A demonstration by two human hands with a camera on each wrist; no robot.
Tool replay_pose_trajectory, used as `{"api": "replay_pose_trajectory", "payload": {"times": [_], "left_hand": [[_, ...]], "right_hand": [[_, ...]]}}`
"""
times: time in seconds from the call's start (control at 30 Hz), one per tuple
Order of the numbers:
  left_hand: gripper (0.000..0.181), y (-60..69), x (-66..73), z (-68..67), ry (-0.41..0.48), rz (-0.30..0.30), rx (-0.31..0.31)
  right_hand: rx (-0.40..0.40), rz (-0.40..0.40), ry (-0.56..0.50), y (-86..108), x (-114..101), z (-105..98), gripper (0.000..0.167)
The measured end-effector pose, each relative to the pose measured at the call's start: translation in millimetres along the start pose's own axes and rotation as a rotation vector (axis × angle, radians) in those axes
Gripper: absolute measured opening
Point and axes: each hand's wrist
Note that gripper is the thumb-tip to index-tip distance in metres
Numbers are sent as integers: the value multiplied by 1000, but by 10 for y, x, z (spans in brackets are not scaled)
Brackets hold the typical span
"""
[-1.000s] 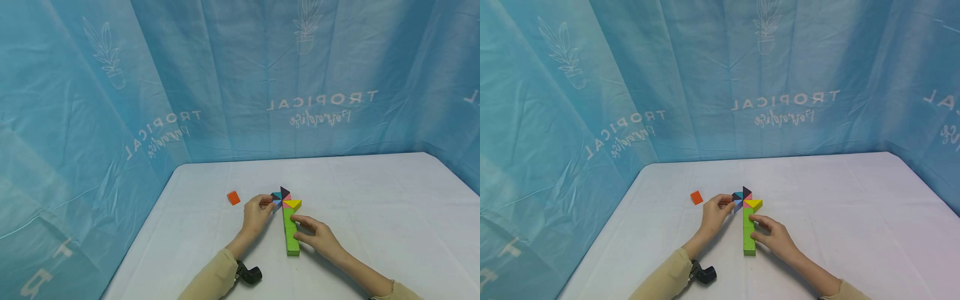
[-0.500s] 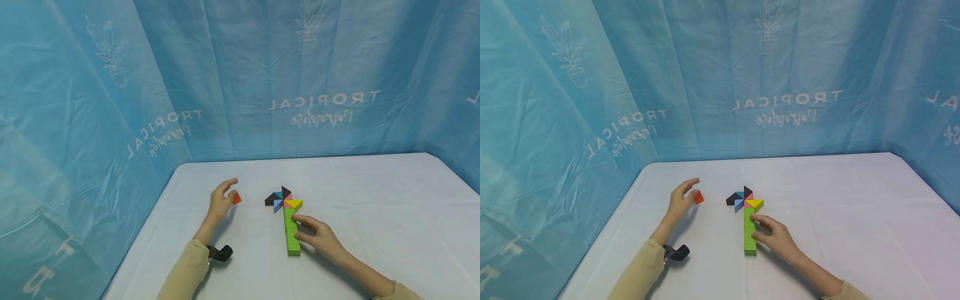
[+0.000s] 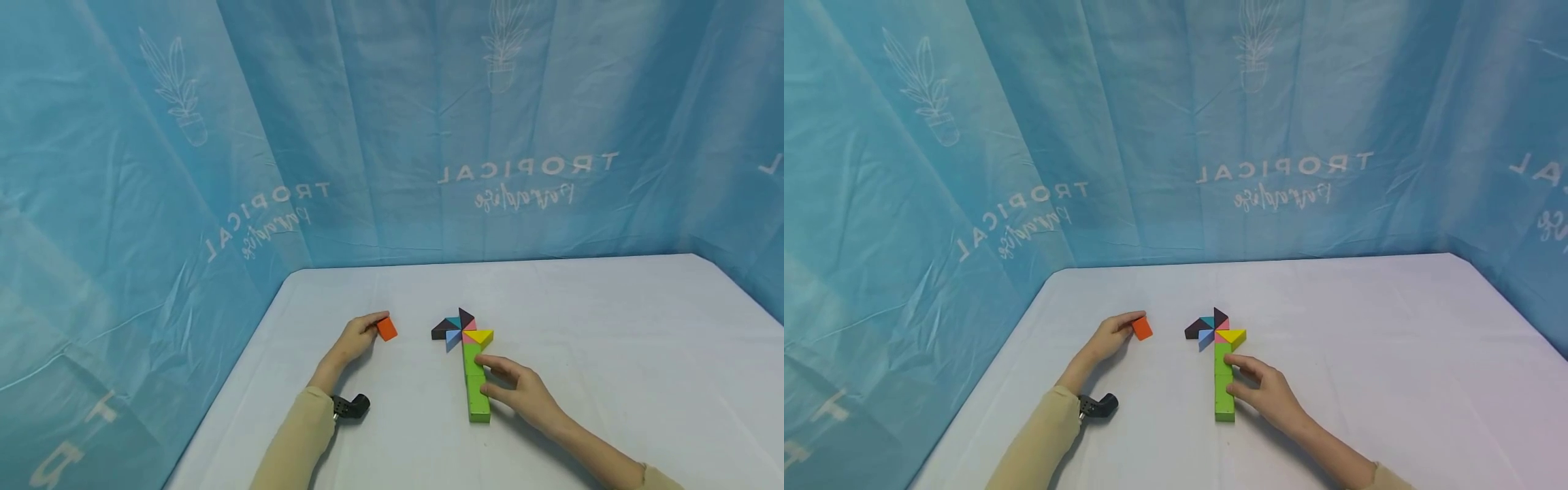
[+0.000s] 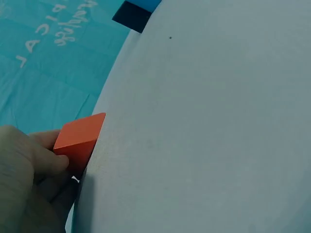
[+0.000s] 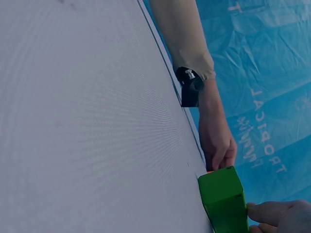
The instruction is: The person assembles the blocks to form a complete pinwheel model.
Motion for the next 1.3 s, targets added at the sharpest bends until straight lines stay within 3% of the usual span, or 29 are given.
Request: {"api": "replay_pose_trajectory", "payload": {"times": [0.13,0.27,0.43,0.57,0.73,0.9,1.17,1.3], "left_hand": [[36,-4,26,24,-60,3,-25],[35,-10,49,47,-68,-21,-54],[37,-21,79,88,-72,0,-53],[34,-50,72,122,-100,17,-1],[31,-82,50,164,-129,37,109],[30,-104,41,201,-124,17,184],[30,-153,62,225,-1,17,262],[32,-161,60,234,170,-32,211]], "right_hand": [[9,3,7,0,14,2,50],[4,0,9,2,17,2,50],[2,13,9,-1,21,-4,50],[7,9,7,-8,22,-8,50],[-1,-8,-13,-8,19,-6,50],[-7,-8,-37,0,1,-5,50],[-5,-5,-33,-8,-11,-5,50],[-8,-3,-35,-5,-10,-1,50]]}}
Point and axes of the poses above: each hand's wrist, its own y-axis away from the middle knuckle, its own z-axis out of the palm, x = y × z, and after that the axes turned 2 degrees about -x, right-handed
